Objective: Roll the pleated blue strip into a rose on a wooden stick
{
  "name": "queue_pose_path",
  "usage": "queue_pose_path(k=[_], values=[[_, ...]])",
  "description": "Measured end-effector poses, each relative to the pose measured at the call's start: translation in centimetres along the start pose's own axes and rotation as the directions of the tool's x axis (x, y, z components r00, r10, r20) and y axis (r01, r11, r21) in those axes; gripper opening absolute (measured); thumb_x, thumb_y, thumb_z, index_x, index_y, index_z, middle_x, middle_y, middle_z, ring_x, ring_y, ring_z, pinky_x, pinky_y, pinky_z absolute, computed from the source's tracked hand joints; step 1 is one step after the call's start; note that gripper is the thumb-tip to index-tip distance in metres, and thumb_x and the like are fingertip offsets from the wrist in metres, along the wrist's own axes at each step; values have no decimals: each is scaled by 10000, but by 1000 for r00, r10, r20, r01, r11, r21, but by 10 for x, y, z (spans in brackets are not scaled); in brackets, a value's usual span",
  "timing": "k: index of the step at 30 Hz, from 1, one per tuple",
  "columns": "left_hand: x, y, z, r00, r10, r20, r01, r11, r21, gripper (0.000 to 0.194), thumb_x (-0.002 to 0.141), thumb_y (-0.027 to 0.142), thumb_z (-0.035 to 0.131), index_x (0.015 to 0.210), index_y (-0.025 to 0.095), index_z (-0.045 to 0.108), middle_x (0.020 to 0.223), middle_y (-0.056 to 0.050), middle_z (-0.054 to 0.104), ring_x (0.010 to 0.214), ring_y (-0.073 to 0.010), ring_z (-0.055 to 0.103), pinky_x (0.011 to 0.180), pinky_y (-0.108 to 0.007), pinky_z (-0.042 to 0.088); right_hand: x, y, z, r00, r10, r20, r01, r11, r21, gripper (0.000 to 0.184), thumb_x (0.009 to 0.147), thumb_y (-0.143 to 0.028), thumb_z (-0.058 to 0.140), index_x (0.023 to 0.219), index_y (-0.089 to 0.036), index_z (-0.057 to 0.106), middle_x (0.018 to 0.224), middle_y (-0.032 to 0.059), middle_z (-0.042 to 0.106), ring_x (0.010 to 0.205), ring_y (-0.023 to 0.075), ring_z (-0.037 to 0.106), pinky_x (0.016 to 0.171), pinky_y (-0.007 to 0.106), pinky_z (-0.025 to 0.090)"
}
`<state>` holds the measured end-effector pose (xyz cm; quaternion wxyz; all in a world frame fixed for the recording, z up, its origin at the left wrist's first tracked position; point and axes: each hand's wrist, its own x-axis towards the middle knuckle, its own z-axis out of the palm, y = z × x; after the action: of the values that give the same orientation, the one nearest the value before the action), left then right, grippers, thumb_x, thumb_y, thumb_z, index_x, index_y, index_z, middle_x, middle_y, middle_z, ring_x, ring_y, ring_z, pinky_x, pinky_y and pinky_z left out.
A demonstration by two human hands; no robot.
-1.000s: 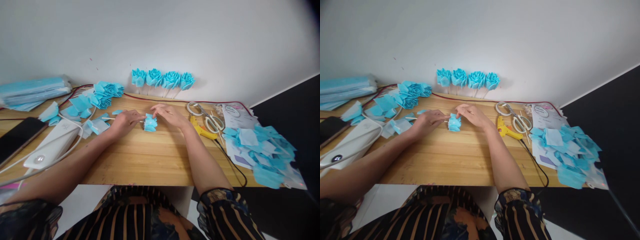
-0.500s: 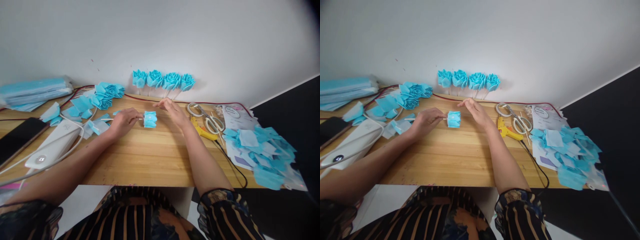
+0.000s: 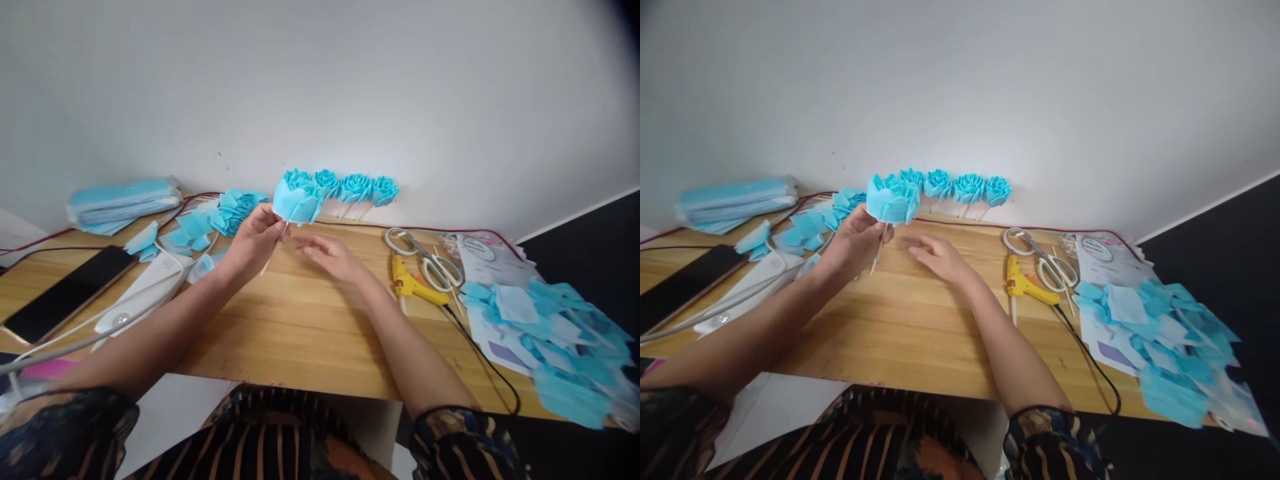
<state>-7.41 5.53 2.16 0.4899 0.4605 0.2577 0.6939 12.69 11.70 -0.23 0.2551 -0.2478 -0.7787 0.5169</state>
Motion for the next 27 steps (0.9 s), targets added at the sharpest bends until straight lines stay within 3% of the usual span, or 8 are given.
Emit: queue_pose_path(k=[5,8,11,16,20,23,27], values=[[2,-3,16,995,-98,26,100,986,-135,410,728,315,954,909,210,600,807,48,598,639,-74,547,616,-218,453,1,-10,25,996,-24,81,26,999,-25,331,959,-424,634,1167,-202,763,1096,62,797,986,207,733,875,316,535],[0,-8,18,994,-112,16,113,980,-164,427,729,306,954,892,205,573,796,51,589,638,-69,555,599,-203,451,3,-9,33,998,-34,47,38,996,-78,297,945,-440,648,939,-170,772,773,-6,688,701,136,596,681,250,436],[-1,-12,16,991,-131,3,130,979,-159,450,716,316,962,883,203,559,787,60,587,637,-68,576,593,-193,465,5,-5,38,1000,-22,6,23,995,-94,310,932,-424,659,790,-160,739,616,-49,520,582,100,436,591,238,336],[-6,-14,9,991,-130,8,130,991,11,430,759,391,924,966,215,590,851,24,687,734,-126,678,651,-229,538,5,3,39,981,-127,-149,86,964,-253,298,976,-382,638,822,-163,770,644,-22,609,582,115,507,607,245,356],[-16,-20,-1,995,-96,-32,100,969,225,428,770,345,894,1092,208,647,1013,-34,757,963,-178,721,873,-301,574,4,15,30,927,-294,-232,133,838,-530,298,1027,-320,601,826,-181,771,727,37,718,664,159,623,670,264,414],[-23,-26,-9,996,-56,-75,82,903,421,321,788,389,844,994,195,691,996,-48,769,963,-197,713,903,-333,558,4,23,23,902,-373,-218,139,728,-672,280,1048,-303,582,893,-199,790,803,69,774,742,189,684,710,276,456],[-28,-32,-17,992,3,-124,68,822,565,277,803,444,800,770,191,692,785,-24,732,759,-173,646,761,-305,505,2,28,18,885,-422,-197,136,638,-758,269,1060,-308,571,981,-207,808,862,85,805,804,205,723,732,282,487]])
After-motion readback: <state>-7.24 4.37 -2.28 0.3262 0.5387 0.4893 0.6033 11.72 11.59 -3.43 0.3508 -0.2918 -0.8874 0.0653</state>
